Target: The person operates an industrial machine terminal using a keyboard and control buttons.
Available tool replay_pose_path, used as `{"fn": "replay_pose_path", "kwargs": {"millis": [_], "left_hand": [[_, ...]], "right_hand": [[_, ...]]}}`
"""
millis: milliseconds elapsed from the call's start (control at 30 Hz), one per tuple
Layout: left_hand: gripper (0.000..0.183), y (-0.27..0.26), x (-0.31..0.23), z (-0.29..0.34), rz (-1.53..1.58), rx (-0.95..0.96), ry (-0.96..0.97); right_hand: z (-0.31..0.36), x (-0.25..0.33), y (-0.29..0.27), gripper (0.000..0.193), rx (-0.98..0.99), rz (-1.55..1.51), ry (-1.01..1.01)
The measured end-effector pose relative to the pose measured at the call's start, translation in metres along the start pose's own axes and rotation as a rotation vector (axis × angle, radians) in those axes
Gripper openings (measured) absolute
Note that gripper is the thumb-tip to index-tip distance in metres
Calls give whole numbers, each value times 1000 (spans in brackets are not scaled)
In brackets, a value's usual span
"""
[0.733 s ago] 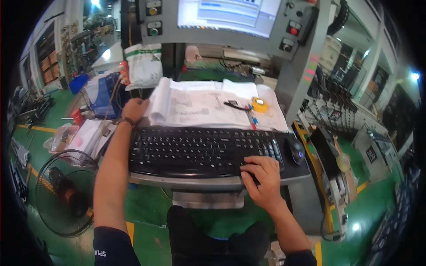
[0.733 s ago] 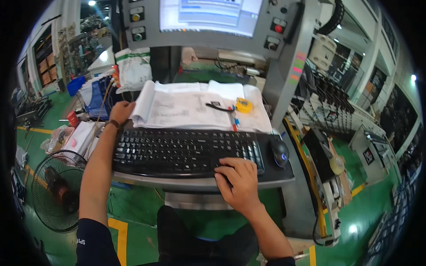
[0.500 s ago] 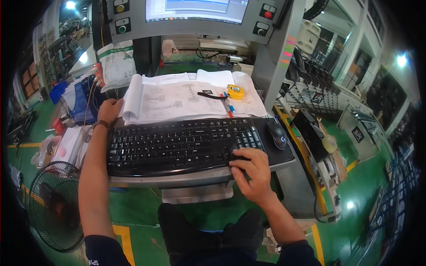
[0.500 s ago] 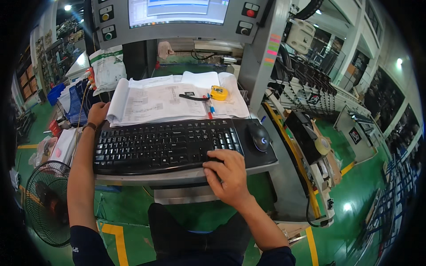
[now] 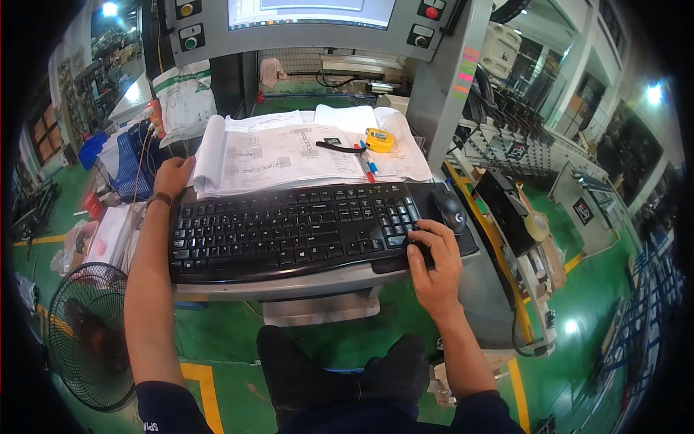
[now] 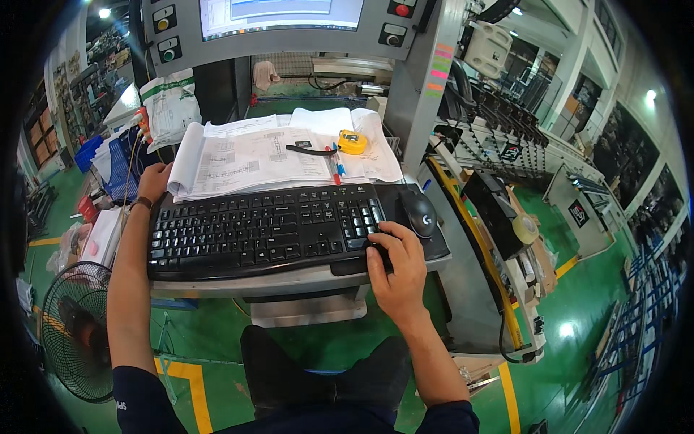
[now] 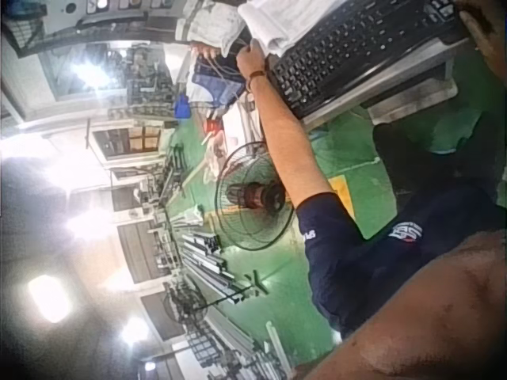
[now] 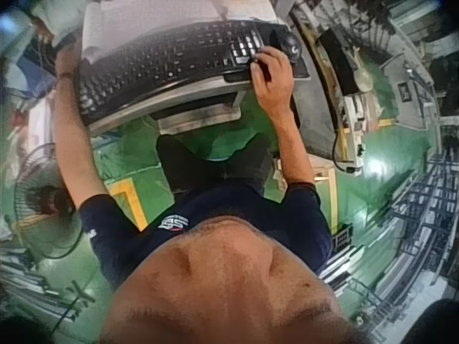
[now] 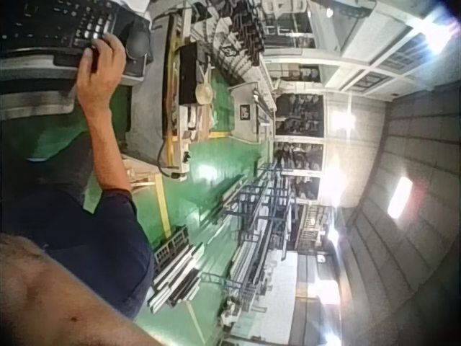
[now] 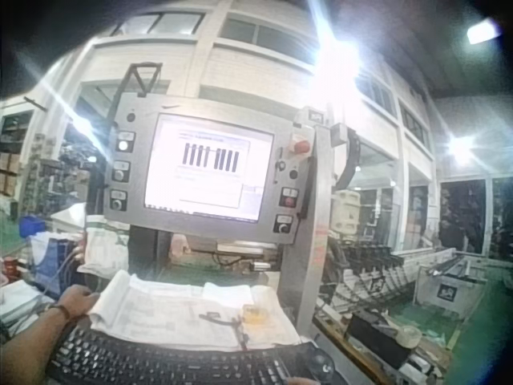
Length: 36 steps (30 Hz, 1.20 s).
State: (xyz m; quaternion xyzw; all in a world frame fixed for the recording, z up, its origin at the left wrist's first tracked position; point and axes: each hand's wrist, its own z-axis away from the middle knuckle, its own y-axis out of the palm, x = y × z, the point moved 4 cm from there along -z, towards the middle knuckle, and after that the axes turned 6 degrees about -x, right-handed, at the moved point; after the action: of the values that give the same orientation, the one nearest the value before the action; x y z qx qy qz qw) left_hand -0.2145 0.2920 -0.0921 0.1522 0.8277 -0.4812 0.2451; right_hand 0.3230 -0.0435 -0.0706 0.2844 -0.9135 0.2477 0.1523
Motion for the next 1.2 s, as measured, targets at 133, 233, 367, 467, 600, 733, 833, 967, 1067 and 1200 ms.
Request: {"fn": "replay_pose_path", "kwargs": {"millis": [133,233,367,467,600,733,833,967,1067,1200], "left_hand": [[58,-2,-1,0,-6,1,6],[57,-2,-4,2,2,-8,5],[57,-3,-9,4,3,-12,11],[57,-4,-7,2,-10,-12,16],[56,-5,-7,4,-4,-16,13],[56,-8,-10,9,2,-27,-22],[56,-4,-14,4,-42,7,18],[55,-3,-10,4,-30,-21,-3],[55,-7,-8,7,-31,-22,-13],[54,-10,-16,12,-38,-15,-22]], "right_hand": [[0,-1,1,22,9,5,-16],[-1,0,1,23,5,3,-15],[-3,2,2,23,5,6,-8],[-9,10,4,23,43,31,-21],[-16,23,10,21,125,155,-125],[-15,22,9,18,69,100,-134],[-11,20,4,13,101,131,-191],[-3,13,7,8,21,8,-112],[-5,15,12,8,60,34,-142],[-6,15,11,8,68,39,-128]]}}
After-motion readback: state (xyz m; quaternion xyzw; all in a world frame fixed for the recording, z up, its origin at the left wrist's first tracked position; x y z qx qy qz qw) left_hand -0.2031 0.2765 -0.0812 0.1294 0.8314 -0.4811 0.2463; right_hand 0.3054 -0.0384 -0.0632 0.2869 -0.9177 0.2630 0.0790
